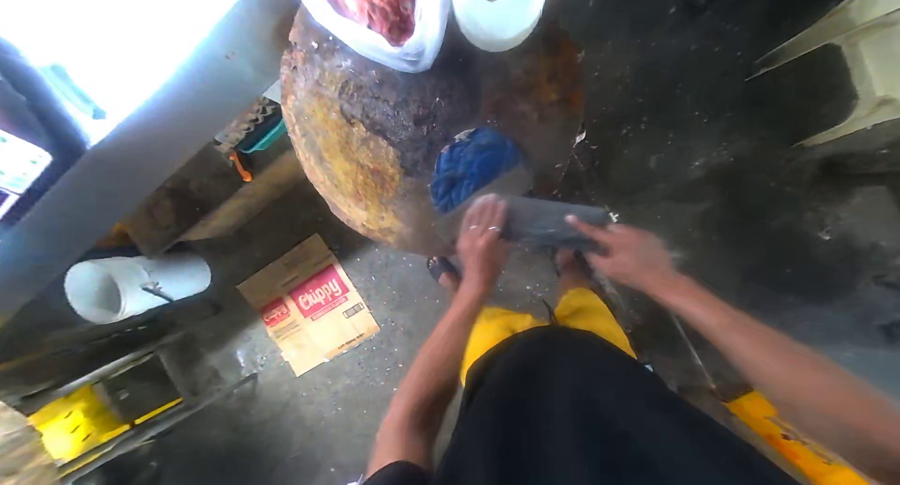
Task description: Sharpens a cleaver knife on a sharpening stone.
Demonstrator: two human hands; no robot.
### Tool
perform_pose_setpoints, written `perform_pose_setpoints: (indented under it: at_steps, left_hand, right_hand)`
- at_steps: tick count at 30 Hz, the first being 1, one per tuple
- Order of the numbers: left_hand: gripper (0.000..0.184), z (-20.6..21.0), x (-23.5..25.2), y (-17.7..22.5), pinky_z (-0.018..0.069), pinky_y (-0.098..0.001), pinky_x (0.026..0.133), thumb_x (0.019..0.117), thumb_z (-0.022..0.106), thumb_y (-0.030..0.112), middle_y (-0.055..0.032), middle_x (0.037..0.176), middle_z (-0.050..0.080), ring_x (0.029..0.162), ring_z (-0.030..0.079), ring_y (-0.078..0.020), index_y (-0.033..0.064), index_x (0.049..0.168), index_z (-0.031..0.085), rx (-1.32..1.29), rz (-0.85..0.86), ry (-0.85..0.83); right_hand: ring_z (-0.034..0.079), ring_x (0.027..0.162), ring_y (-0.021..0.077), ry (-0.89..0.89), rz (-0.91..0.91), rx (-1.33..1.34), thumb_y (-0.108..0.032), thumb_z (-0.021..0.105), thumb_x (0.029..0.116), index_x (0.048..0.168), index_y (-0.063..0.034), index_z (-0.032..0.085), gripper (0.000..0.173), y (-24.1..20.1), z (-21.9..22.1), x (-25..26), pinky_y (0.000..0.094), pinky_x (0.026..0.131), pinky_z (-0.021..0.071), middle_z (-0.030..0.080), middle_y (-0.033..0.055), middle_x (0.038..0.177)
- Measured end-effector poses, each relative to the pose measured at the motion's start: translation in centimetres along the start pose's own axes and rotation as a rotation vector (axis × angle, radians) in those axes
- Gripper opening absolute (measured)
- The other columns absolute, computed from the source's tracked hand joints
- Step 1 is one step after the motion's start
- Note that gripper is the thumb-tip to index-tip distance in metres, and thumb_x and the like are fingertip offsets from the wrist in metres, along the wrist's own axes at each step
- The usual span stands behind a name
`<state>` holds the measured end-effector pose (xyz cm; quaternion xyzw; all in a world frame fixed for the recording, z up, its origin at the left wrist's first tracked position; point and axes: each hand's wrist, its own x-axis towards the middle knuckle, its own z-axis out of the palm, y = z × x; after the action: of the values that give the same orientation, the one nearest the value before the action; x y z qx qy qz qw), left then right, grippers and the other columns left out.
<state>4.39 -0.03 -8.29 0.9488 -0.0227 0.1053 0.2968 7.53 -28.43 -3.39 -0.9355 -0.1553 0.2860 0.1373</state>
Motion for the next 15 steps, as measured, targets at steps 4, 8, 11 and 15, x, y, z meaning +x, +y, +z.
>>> perform_pose_setpoints:
  at_steps: [4, 8, 11, 15]
  left_hand:
    - [0.063, 4.9, 4.0, 5.0, 0.0332, -0.0417, 0.123, 0.074, 0.087, 0.013, -0.0065, 0.147, 0.06, 0.144, 0.048, -0.0215, 0.0093, 0.134, 0.068, -0.131, 0.09, -0.095]
    - [0.069, -3.4, 0.0, -4.4, 0.0373, -0.0424, 0.122, 0.0774, 0.088, 0.03, 0.0009, 0.153, 0.054, 0.146, 0.045, -0.0181, 0.0201, 0.141, 0.063, 0.066, -0.057, -0.166]
    - [0.066, -12.1, -5.5, -12.2, 0.0402, -0.0477, 0.12, 0.0804, 0.085, 0.038, 0.0, 0.152, 0.055, 0.145, 0.047, -0.0199, 0.0193, 0.14, 0.065, 0.23, -0.262, -0.162]
    - [0.068, -11.8, -4.2, -9.9, 0.0392, -0.0517, 0.119, 0.0739, 0.09, 0.029, -0.0122, 0.147, 0.059, 0.142, 0.05, -0.0292, 0.0068, 0.134, 0.067, 0.21, -0.299, -0.112]
  right_hand:
    - [0.069, 0.092, 0.0461, 0.057, 0.208, -0.109, -0.033, 0.071, 0.0921, 0.153, -0.051, 0.042, 0.07, 4.8, -3.2, -2.4, 0.0672, 0.07, 0.0505, 0.072, 0.0224, 0.107]
    - [0.071, 0.091, 0.0403, -0.127, 0.043, -0.066, -0.043, 0.068, 0.0908, 0.155, -0.0552, 0.035, 0.073, -5.4, -0.1, 3.6, 0.0648, 0.07, 0.0531, 0.074, 0.0151, 0.107]
    - [0.071, 0.089, 0.0389, -0.246, -0.197, 0.019, -0.038, 0.067, 0.089, 0.152, -0.0613, 0.034, 0.075, -15.6, 3.2, 8.2, 0.0633, 0.071, 0.0532, 0.075, 0.0127, 0.102]
    - [0.07, 0.091, 0.0374, -0.236, -0.237, 0.115, -0.07, 0.058, 0.0922, 0.153, -0.0592, 0.035, 0.065, -14.8, 2.0, 7.7, 0.0623, 0.078, 0.0537, 0.074, 0.0135, 0.102]
